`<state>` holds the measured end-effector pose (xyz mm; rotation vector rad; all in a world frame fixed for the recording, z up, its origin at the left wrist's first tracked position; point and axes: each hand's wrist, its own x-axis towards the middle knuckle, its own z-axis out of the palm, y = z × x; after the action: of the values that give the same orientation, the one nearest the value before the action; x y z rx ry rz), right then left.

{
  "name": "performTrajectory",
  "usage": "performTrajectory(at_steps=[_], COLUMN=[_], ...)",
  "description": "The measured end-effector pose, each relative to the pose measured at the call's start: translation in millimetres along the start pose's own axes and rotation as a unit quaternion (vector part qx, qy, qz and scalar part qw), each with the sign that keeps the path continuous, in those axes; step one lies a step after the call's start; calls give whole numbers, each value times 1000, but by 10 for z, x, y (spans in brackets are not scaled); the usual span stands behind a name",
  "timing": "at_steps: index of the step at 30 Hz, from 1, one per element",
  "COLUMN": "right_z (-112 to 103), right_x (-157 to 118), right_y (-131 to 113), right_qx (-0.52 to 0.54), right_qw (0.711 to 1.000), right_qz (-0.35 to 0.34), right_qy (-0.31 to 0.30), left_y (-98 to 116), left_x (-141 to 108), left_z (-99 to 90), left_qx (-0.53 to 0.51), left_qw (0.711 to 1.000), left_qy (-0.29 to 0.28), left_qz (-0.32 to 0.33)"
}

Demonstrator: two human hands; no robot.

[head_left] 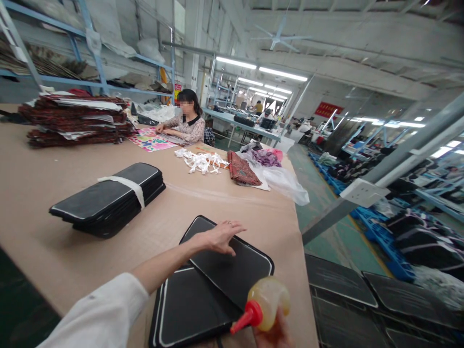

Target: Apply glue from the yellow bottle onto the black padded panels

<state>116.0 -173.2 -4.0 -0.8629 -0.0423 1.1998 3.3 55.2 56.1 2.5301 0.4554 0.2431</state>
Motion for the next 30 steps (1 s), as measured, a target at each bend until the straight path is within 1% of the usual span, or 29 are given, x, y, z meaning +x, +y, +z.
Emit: performTrajectory(at_steps=[2, 3, 5, 7, 9, 10, 12, 14, 16, 17, 19, 21, 23, 26, 30], right_z=[-23, -37, -73, -120, -168, -185, -179, -101, 44, 130, 296, 413, 460, 439, 430], right_x=[34, 53, 77, 67, 18, -16, -86, -142, -181, -196, -224, -245, -256, -246, -216], right_y=[20, 31, 41, 7, -99, -184, -408, -664, -892, -981, -1100, -1153, -1173, -1206, -1292], right_qx=[1, 5, 8, 1, -18, -27, -32, -18, -13, -17, -49, -86, -112, -144, -198], right_qw=[1000, 1000, 1000, 999, 998, 995, 987, 976, 968, 959, 941, 927, 924, 923, 906], right_qz=[-7, -12, -25, -37, -54, -69, -110, -142, -158, -185, -242, -285, -302, -317, -355], right_qy=[8, 12, 17, 22, 41, 59, 112, 166, 195, 216, 232, 227, 205, 163, 119], left_y=[-32, -56, -119, -189, -240, -248, -222, -142, -33, 22, 118, 193, 257, 354, 469], left_x=[173, 229, 284, 278, 229, 192, 105, 14, -67, -101, -161, -212, -259, -317, -339], left_z=[-1, -6, -28, -72, -142, -187, -293, -408, -514, -560, -636, -697, -755, -844, -940], left_qx=[9, -4, -54, -109, -141, -147, -148, -152, -153, -152, -149, -151, -151, -131, -119], left_qw=[995, 991, 984, 980, 979, 979, 979, 975, 972, 971, 970, 968, 965, 963, 956], left_qy=[-95, -130, -167, -165, -143, -135, -135, -155, -174, -180, -189, -199, -211, -231, -266], left_qz=[5, 1, -7, -13, -24, -30, -40, -37, -29, -27, -31, -34, -33, -31, -27])
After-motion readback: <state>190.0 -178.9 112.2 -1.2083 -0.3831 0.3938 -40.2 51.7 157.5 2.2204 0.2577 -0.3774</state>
